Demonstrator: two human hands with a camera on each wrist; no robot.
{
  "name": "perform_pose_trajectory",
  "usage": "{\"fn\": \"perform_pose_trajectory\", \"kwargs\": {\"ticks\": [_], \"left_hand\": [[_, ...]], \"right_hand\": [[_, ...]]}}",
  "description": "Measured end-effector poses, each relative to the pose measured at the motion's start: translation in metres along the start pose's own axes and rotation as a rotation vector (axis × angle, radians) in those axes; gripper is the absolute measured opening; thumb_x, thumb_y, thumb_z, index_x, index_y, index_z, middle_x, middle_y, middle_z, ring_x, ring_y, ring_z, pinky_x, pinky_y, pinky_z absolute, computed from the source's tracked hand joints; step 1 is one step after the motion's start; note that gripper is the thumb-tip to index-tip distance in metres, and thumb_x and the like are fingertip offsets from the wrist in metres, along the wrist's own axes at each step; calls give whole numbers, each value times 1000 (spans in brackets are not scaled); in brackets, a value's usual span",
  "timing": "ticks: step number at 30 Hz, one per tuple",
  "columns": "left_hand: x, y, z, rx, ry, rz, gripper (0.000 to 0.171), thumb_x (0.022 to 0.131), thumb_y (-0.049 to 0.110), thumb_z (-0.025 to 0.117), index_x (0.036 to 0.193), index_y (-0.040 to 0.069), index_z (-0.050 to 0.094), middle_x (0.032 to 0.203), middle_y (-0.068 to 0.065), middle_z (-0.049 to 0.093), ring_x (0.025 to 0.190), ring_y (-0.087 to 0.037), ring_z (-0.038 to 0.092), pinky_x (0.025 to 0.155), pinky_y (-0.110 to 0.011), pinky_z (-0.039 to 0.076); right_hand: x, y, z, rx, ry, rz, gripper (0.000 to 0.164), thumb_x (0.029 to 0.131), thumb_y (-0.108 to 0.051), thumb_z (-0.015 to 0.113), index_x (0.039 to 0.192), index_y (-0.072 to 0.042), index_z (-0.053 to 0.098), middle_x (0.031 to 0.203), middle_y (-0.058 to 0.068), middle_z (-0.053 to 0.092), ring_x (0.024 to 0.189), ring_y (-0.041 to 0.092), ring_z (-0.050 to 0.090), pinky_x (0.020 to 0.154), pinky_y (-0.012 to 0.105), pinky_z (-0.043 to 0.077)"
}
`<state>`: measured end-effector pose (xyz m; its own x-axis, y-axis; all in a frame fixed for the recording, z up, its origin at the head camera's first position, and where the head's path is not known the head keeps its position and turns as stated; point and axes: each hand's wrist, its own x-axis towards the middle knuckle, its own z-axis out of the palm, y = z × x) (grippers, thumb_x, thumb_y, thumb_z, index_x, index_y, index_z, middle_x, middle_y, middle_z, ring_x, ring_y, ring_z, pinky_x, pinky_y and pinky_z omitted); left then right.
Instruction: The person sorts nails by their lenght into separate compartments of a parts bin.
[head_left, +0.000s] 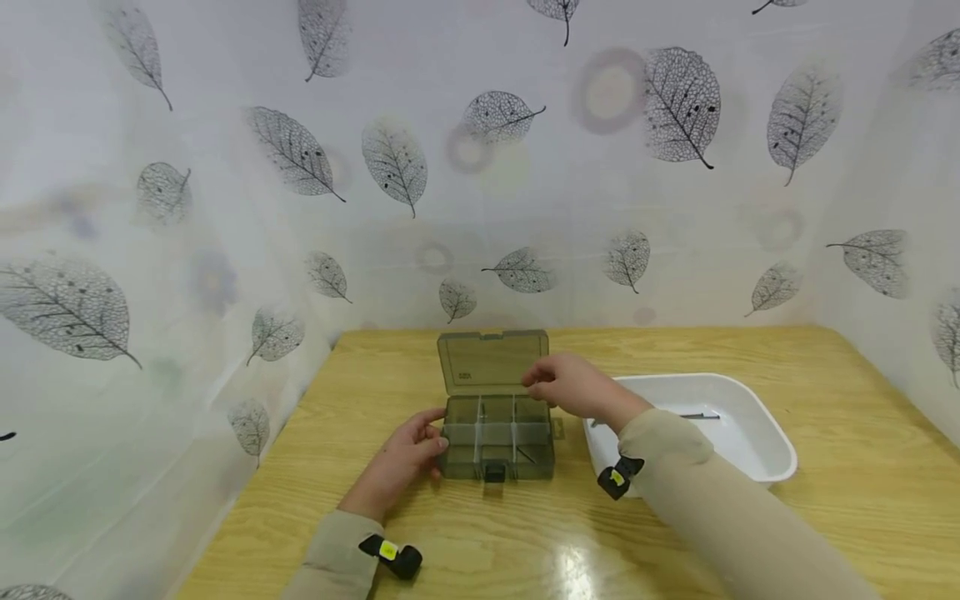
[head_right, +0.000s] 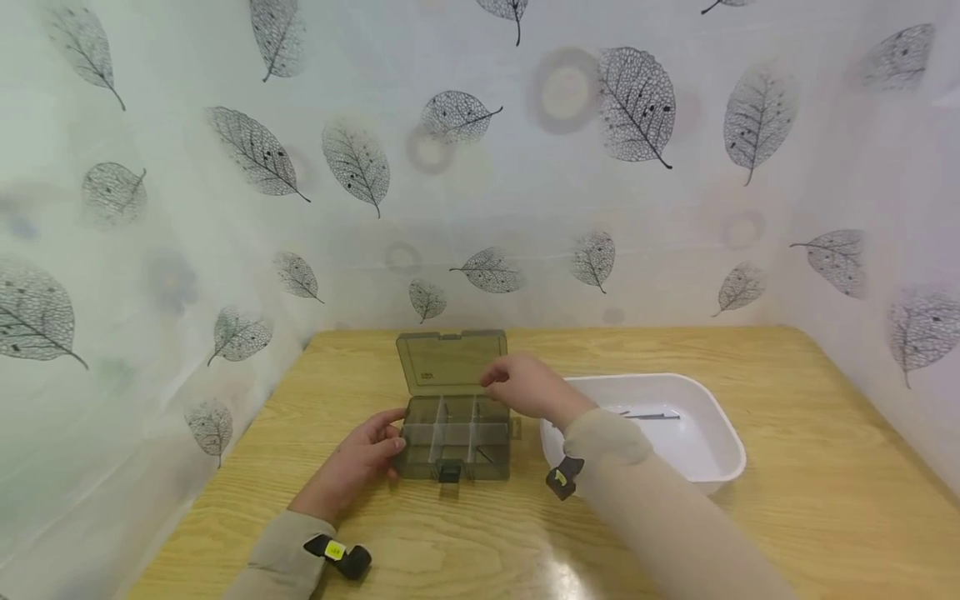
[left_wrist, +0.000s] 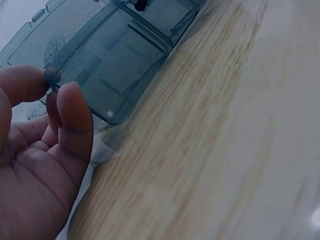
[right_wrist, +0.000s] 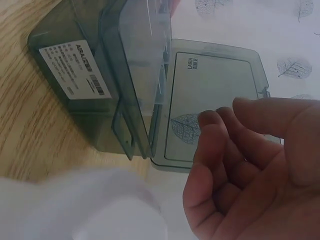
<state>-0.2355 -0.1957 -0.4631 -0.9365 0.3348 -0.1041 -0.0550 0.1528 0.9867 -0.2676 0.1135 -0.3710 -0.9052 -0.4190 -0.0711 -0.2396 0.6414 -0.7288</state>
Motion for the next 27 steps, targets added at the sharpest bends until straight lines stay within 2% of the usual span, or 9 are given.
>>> {"fn": "perform_pose_trajectory", "kwargs": {"ticks": [4,7,13,17,21,27], "left_hand": [[-1,0,0,-9,7,-10,59,100,7,59,153,2,36,105,-13,49,79,-22,53,65,-34,55],[-1,0,0,-12,10,-10,58,100,6,59,153,2,36,105,-13,49,80,-22,52,65,-34,55],[-2,0,1,-4,-9,10,60,101,7,58,154,-2,33,103,-12,48,80,-21,52,65,-33,55],[-2,1,2,-10,-7,8,60,100,7,59,154,-2,32,103,-11,48,81,-20,51,65,-33,55],[-1,1,3,-10,-3,1,59,100,6,59,154,-1,34,104,-12,49,82,-21,52,65,-33,55],[0,-1,2,-13,7,-10,59,100,8,60,154,3,36,106,-13,49,84,-23,53,66,-35,56]], "right_hand": [[-6,0,-5,-16,0,-5,31,102,-20,59,130,-7,66,109,0,68,87,18,62,77,40,53],[-12,0,-11,-15,-6,-15,33,102,-22,58,131,-7,65,113,2,68,92,22,64,80,42,53],[-28,12,-27,8,-28,-30,34,103,-26,58,131,-8,64,114,5,68,94,25,65,80,42,54],[-39,25,-39,-17,-46,-41,32,102,-26,59,129,-8,65,108,4,66,89,21,63,74,41,54],[-51,42,-54,-40,-67,-18,32,102,-26,60,129,-10,65,112,5,66,90,20,61,76,40,53],[-70,77,-85,-72,-96,1,35,102,-27,60,131,-7,64,115,8,66,92,22,61,75,39,53]]}}
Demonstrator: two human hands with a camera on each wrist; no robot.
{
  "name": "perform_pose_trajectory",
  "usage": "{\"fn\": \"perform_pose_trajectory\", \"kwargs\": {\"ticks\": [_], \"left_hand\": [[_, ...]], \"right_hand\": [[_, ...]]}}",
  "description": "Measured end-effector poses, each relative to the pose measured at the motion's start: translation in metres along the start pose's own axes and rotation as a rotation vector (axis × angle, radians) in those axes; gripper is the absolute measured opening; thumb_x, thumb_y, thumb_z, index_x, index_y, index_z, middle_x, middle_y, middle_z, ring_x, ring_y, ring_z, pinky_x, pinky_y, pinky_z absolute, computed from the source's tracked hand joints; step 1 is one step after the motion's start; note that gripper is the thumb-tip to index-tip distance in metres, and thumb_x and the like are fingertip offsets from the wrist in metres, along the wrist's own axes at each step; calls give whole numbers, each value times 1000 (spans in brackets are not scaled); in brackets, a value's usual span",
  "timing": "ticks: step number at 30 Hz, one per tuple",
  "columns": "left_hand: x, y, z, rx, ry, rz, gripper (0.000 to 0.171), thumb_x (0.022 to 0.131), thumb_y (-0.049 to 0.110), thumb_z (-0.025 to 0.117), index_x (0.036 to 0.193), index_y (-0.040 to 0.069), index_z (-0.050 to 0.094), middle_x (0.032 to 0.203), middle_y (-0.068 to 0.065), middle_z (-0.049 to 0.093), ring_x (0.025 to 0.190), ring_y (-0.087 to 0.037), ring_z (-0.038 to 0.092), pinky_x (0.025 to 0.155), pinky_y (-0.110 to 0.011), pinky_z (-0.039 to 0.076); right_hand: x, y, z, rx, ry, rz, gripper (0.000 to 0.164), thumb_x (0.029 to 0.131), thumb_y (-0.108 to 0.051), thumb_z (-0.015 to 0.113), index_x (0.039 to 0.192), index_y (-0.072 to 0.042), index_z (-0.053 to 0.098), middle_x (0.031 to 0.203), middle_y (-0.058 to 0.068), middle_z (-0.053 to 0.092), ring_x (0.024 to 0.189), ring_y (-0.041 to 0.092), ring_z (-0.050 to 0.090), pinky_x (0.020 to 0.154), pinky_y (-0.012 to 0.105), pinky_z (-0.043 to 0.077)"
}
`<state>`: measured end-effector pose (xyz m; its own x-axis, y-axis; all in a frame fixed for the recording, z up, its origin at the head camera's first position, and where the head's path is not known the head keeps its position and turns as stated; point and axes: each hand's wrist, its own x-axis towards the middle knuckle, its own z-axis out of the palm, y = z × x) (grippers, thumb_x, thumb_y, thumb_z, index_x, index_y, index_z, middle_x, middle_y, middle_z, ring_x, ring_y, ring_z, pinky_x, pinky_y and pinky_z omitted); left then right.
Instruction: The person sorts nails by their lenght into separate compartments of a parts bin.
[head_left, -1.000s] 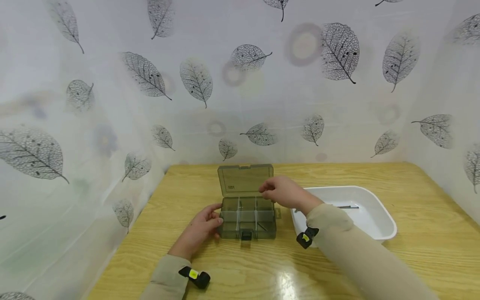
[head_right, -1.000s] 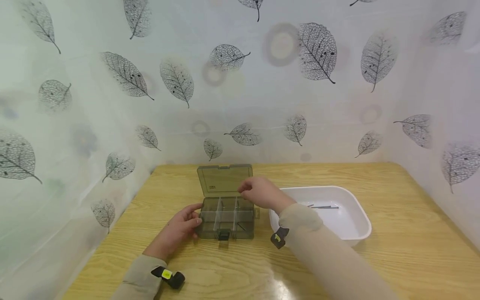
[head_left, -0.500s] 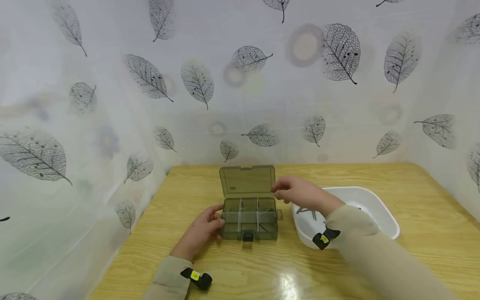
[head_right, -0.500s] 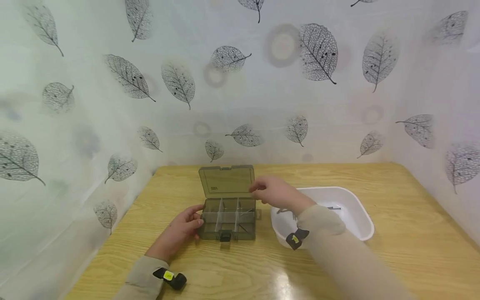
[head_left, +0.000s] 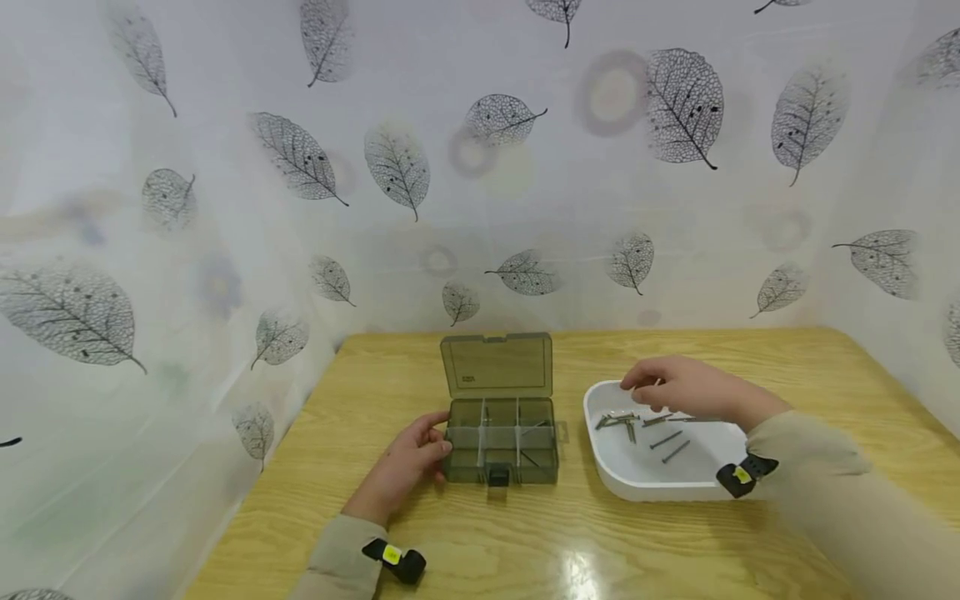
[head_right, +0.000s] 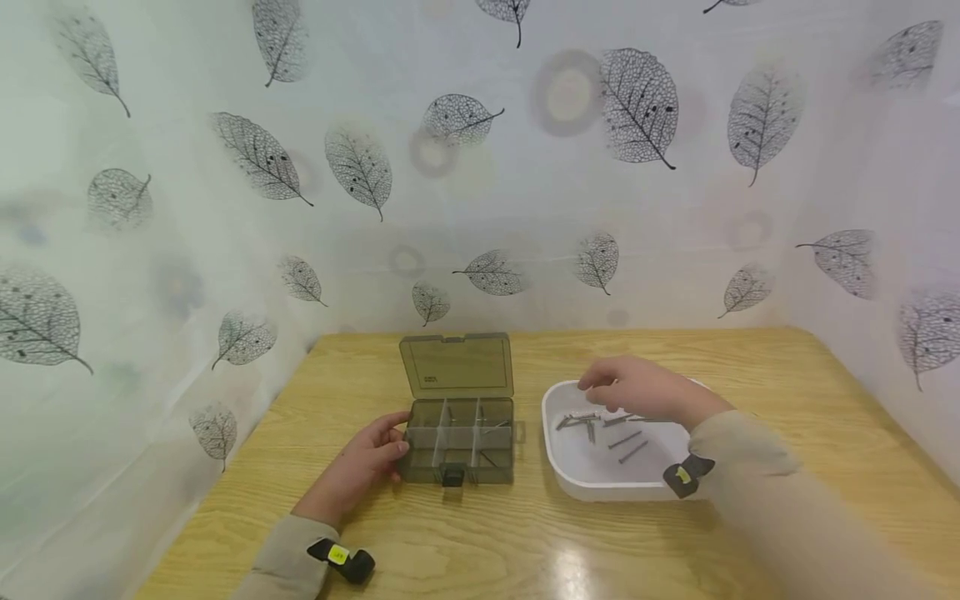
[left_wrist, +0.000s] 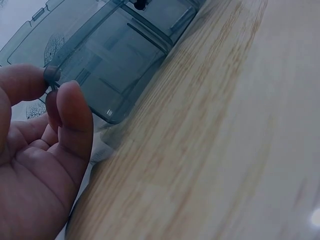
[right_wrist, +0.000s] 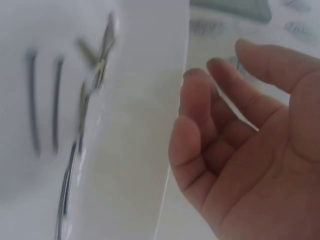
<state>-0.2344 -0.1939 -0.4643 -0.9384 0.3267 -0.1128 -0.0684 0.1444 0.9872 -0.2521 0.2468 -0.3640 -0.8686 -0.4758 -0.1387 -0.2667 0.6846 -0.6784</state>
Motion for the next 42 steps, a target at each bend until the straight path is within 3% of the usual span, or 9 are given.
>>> {"fn": "perform_pose_trajectory", "kwargs": {"ticks": [9,14,19,22,28,32,37,42], "left_hand": [[0,-1,0,17,7,-11,59,101,10,60,154,6,36,107,-13,49,85,-23,54,67,-35,56],[1,-2,0,14,5,-9,59,101,9,60,155,4,35,106,-13,49,86,-24,53,67,-35,56],[2,-4,-1,10,-2,-3,60,101,8,60,155,4,35,107,-13,49,88,-23,53,68,-35,56],[2,-4,-1,7,-9,1,60,101,8,60,155,3,34,106,-13,49,86,-23,52,67,-34,56],[1,-4,-2,21,-9,5,60,101,8,59,155,3,34,108,-14,49,82,-22,54,67,-35,57],[0,-3,-3,33,-9,9,60,101,11,60,155,3,34,109,-15,48,78,-22,55,67,-35,57],[2,-5,-3,24,-23,-5,61,101,11,61,155,3,33,108,-14,48,82,-22,53,67,-33,56],[2,-2,-2,29,-17,-12,61,101,9,59,155,2,32,109,-14,48,83,-22,53,67,-33,56]], "right_hand": [[-22,51,-30,-70,-69,67,34,100,-19,62,129,-1,64,111,7,66,88,22,60,68,36,52],[-23,63,-38,-148,-128,90,33,96,-14,63,127,-1,66,111,8,64,85,19,57,65,35,51],[-20,68,-40,-237,-183,143,32,92,-9,66,123,-7,70,114,6,64,93,19,57,67,34,52],[-20,72,-36,-294,-187,114,30,92,-7,66,121,-9,71,114,4,66,96,19,59,72,35,54],[-20,85,-19,-420,-89,-26,28,88,-4,70,114,-14,75,110,-4,68,103,22,63,91,50,52],[-19,90,-9,-437,-12,-94,23,84,0,70,100,-15,75,96,-7,64,94,19,61,88,50,52],[-16,95,6,-489,102,-100,28,84,-1,69,78,-27,63,76,-15,52,75,7,49,73,35,47],[-16,94,23,-410,175,-25,24,84,0,65,80,-24,66,81,-12,60,76,8,52,74,37,49]]}}
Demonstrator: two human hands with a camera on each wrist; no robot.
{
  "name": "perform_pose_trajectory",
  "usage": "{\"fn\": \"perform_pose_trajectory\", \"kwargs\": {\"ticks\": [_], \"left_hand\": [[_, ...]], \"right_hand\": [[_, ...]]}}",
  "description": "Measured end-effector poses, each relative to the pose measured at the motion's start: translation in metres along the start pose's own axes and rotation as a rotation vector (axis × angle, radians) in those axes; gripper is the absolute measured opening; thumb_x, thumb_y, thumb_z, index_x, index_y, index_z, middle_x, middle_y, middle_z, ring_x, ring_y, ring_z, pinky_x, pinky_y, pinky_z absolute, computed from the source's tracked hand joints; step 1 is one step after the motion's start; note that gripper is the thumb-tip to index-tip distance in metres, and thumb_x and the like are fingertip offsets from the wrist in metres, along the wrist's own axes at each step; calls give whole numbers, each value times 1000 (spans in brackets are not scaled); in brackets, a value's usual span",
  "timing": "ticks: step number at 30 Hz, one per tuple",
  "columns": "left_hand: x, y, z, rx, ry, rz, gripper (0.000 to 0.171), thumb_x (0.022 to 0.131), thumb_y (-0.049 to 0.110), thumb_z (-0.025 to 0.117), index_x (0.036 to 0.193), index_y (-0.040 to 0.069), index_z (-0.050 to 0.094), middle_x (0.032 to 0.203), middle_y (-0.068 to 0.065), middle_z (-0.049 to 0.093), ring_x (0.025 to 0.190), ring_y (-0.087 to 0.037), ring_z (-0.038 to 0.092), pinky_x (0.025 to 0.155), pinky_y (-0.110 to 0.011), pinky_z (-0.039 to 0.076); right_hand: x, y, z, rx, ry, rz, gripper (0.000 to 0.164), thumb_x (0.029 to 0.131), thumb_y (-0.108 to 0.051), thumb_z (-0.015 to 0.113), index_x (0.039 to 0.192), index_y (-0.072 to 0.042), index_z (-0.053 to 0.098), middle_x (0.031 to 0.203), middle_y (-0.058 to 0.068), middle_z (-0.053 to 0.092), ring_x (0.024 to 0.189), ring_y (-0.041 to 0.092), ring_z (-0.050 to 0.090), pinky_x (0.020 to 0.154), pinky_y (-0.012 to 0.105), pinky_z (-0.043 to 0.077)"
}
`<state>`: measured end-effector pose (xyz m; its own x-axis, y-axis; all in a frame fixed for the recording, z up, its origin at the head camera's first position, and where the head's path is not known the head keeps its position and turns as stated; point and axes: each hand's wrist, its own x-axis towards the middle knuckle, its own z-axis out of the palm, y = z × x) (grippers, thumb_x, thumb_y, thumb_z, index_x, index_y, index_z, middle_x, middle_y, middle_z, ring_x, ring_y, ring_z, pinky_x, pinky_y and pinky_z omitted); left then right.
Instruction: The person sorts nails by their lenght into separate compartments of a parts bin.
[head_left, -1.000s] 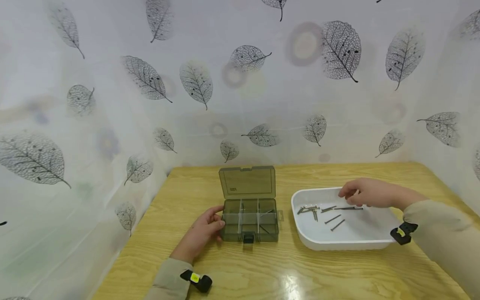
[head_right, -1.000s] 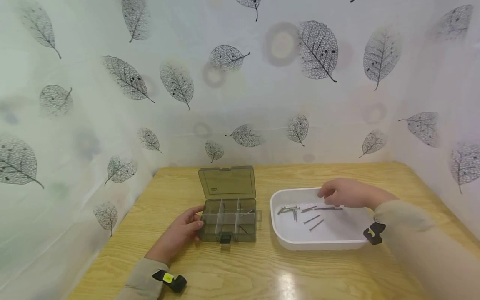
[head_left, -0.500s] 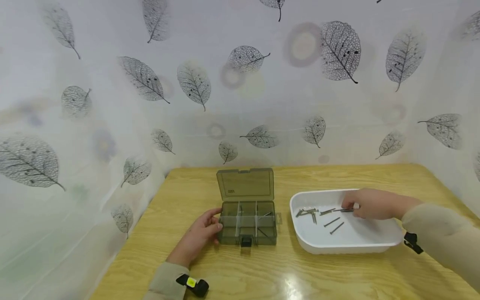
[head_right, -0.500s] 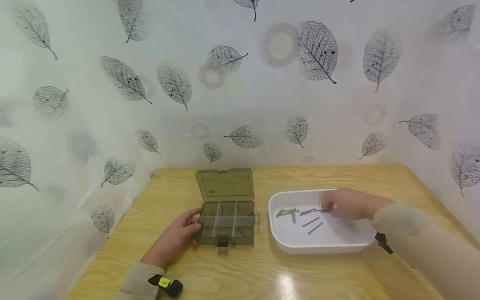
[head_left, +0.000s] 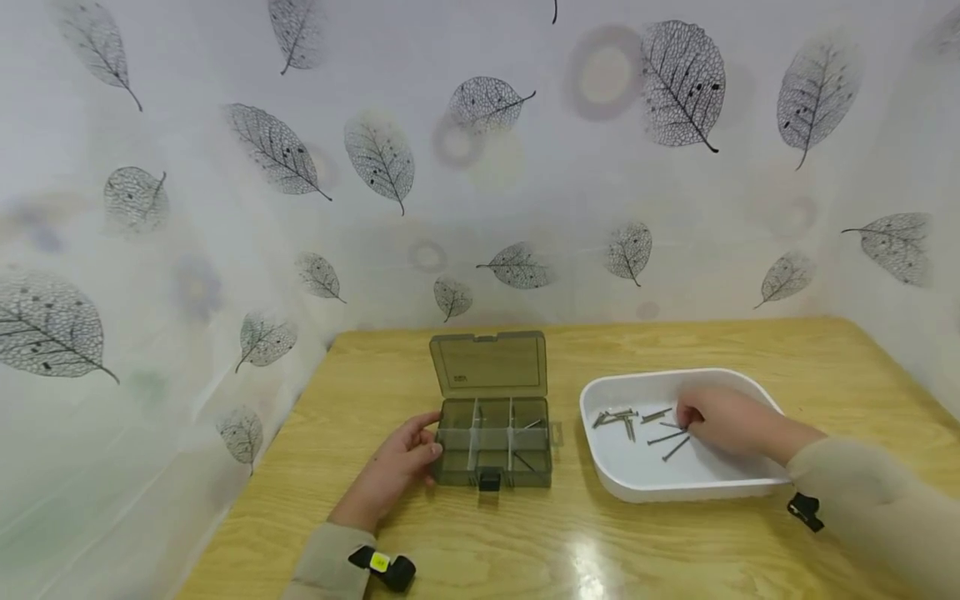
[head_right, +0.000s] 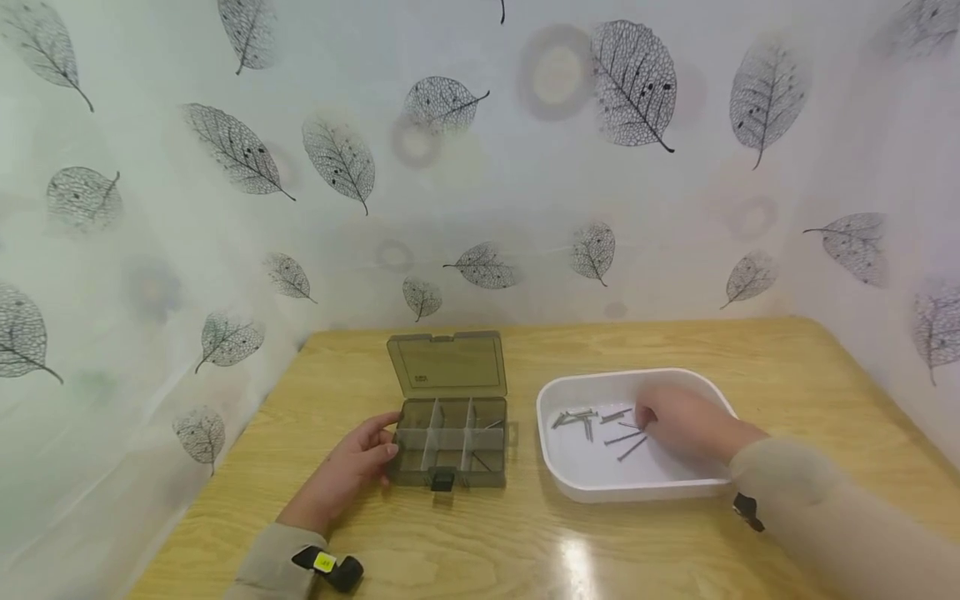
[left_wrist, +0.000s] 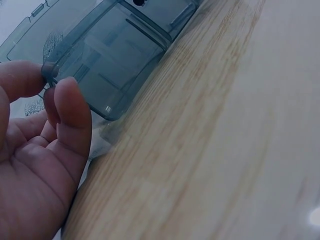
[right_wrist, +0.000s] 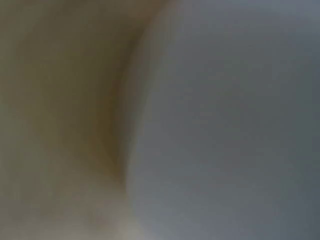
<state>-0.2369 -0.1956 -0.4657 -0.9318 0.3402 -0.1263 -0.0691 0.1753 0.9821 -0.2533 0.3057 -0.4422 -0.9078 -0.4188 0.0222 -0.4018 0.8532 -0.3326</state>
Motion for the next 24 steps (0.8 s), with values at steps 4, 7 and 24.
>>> {"fn": "perform_pose_trajectory", "kwargs": {"ticks": [4,7,24], "left_hand": [[2,1,1,0,4,3,60,101,8,58,155,2,32,110,-14,47,87,-23,53,67,-34,56],[2,0,2,4,2,0,61,101,8,59,155,3,32,111,-15,48,91,-23,53,68,-35,57],[0,-1,2,8,0,-6,59,103,11,59,156,5,33,111,-14,47,86,-23,52,67,-35,57]], "right_hand": [[-8,-10,2,79,-8,83,16,83,-2,65,85,-17,69,83,-3,65,78,12,55,73,39,49],[-11,-17,1,86,-15,119,11,83,-5,66,85,-16,69,83,0,65,78,13,56,73,39,49],[-14,-28,-8,216,9,107,22,83,-2,61,100,-10,71,79,-4,56,71,13,49,63,29,41]]}}
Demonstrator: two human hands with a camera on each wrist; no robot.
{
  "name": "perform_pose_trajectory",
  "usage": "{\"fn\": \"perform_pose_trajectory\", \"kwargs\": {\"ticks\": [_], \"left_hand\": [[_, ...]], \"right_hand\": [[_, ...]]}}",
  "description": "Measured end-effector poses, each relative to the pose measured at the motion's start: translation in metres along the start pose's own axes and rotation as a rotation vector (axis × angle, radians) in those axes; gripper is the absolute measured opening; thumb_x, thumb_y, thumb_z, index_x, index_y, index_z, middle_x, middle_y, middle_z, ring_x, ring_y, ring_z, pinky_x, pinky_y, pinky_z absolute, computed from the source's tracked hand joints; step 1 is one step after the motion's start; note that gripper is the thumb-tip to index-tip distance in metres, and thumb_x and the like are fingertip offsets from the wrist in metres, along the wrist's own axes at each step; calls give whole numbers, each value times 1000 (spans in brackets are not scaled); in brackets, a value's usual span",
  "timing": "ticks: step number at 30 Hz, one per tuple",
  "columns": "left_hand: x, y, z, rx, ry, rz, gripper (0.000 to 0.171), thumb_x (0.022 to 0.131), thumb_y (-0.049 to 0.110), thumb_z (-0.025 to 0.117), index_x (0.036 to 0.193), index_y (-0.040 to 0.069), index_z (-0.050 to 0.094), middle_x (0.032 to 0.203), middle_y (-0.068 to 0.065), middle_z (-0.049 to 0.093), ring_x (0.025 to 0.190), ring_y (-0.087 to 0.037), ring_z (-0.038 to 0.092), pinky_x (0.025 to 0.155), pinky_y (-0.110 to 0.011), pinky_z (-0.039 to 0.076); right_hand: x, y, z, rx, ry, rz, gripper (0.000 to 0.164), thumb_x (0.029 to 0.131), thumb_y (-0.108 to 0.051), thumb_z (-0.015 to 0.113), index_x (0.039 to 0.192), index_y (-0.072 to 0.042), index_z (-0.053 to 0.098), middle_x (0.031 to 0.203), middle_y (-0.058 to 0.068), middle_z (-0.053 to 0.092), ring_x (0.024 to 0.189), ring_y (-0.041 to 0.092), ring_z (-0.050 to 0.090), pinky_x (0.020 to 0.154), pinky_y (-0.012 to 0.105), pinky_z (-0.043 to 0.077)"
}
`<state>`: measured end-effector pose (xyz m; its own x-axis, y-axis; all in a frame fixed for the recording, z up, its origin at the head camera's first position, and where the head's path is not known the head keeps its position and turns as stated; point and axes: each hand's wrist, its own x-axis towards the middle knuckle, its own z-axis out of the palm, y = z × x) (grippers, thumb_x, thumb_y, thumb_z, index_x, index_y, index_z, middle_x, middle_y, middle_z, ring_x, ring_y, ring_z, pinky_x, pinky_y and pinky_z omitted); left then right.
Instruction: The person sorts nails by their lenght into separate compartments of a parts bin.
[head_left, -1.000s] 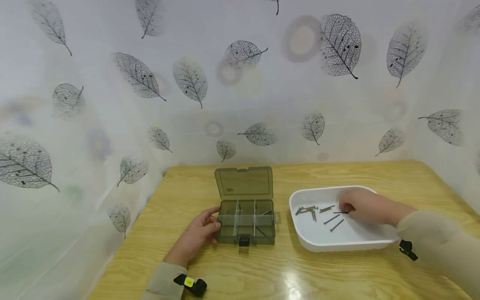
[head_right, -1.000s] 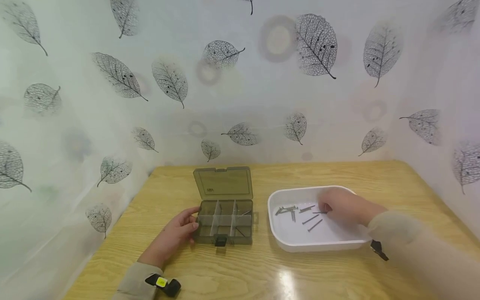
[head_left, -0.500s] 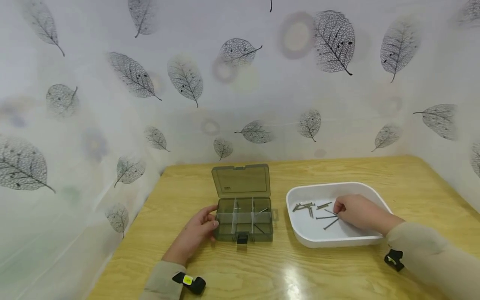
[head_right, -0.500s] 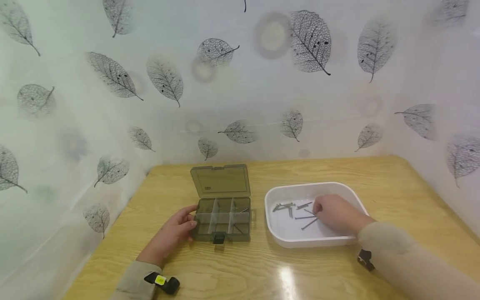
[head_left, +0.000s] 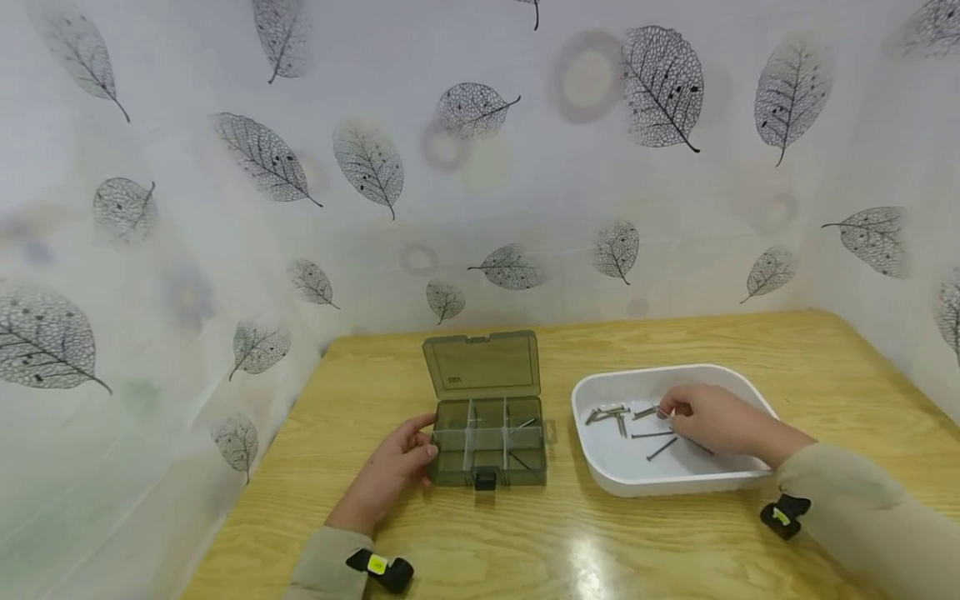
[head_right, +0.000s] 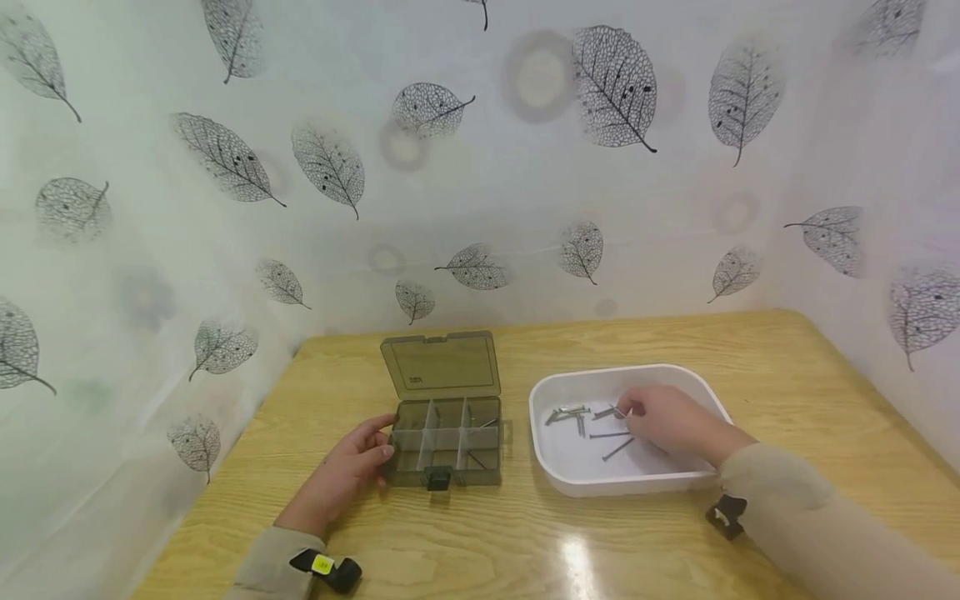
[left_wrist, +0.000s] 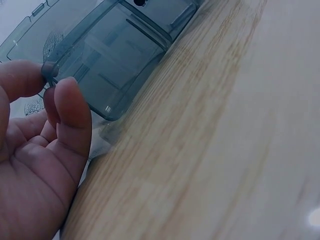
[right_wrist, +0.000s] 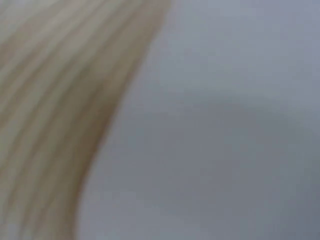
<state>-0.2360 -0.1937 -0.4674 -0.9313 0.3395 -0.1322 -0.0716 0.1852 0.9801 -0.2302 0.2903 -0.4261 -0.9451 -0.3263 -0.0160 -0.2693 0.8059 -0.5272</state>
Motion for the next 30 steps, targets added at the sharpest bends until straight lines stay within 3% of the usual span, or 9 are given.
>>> {"fn": "perform_pose_trajectory", "kwargs": {"ticks": [6,15,17,24,30], "left_hand": [[-3,1,0,-10,-5,7,59,103,10,58,156,4,32,110,-14,47,86,-23,51,67,-34,57],[-1,4,1,-2,4,3,59,102,9,58,155,4,33,110,-14,47,87,-24,52,66,-35,56],[-1,4,0,0,4,3,59,102,9,58,155,4,33,110,-14,48,87,-24,52,66,-35,57],[-1,1,-2,0,-8,14,58,103,10,58,155,4,33,111,-15,47,89,-24,52,67,-35,57],[0,0,-1,-13,-3,18,58,102,7,58,155,3,34,110,-14,48,88,-24,52,67,-34,56]], "right_hand": [[0,-23,-7,79,7,-59,23,90,-5,61,108,-12,73,89,-3,65,77,11,53,66,29,46],[10,-76,0,210,-15,-128,21,94,-9,61,113,-13,70,74,-3,56,60,12,48,50,28,44],[15,-87,6,216,-27,-150,19,96,-11,61,112,-14,70,73,-3,56,57,12,49,47,30,46],[34,-121,27,138,-19,-224,22,97,-12,60,114,-16,72,70,-10,58,55,8,47,55,28,43],[43,-142,42,148,-36,-223,23,96,-10,60,115,-14,72,71,-10,61,51,7,44,55,28,43]]}}
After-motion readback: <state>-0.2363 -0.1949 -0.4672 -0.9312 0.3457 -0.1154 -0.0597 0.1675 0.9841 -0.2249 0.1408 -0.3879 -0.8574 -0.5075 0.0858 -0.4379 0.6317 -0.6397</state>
